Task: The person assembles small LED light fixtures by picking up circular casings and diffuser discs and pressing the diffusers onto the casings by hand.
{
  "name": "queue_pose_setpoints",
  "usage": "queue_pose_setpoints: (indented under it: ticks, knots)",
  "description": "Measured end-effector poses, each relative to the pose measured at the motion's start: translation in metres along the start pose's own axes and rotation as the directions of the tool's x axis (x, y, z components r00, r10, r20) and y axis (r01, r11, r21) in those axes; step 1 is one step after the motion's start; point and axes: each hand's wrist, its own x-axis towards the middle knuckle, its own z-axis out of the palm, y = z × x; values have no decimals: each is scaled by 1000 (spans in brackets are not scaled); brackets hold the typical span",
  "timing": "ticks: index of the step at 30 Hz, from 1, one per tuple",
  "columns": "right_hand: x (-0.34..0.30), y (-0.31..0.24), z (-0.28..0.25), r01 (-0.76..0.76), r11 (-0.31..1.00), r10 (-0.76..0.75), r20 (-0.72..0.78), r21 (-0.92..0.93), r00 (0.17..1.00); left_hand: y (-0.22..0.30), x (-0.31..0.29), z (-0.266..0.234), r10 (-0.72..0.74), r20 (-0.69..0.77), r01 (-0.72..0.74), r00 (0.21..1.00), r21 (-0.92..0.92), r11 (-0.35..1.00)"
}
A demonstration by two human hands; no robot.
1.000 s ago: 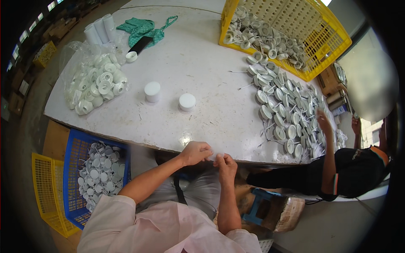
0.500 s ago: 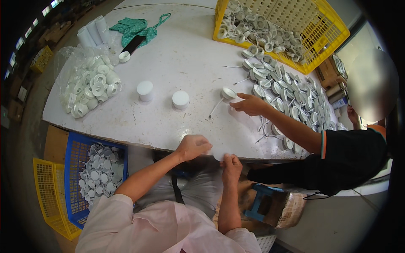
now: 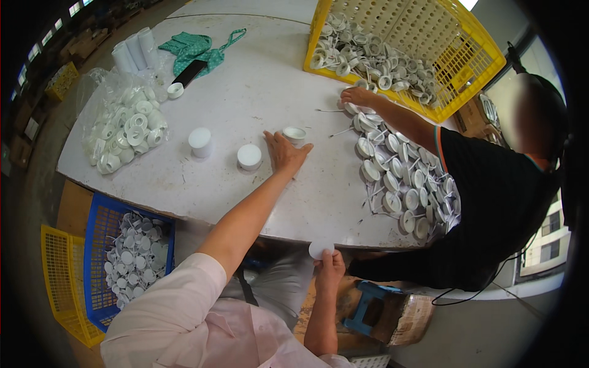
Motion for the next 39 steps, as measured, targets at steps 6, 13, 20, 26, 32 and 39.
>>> queue_pose_setpoints:
  ticks: [6,13,20,26,32,39]
  knots:
    - [-7,-14,-6,-8,998,6,-39,-55,999,6,21,9,1,-44,3,999,98,995]
    - [6,-38,-1,40,998,-47,-145,-47,988,-6,-13,0,375,-53,-373,926,-298,879]
    - [28,-76,49,130,989,-131,9,64,991,-30,-129,-66,552,83,-429,830,-538,726]
    - [20,-54,78,83,994,-79,60,-70,995,-62,-155,-84,517,264,-314,814,-550,774]
    - [14,-32,84,57,993,-48,89,-100,995,-81,-160,-98,548,379,-223,746,-634,741]
    - [5,-33,96,43,992,-31,104,-115,994,-90,-163,-106,595,389,-126,703,-756,643]
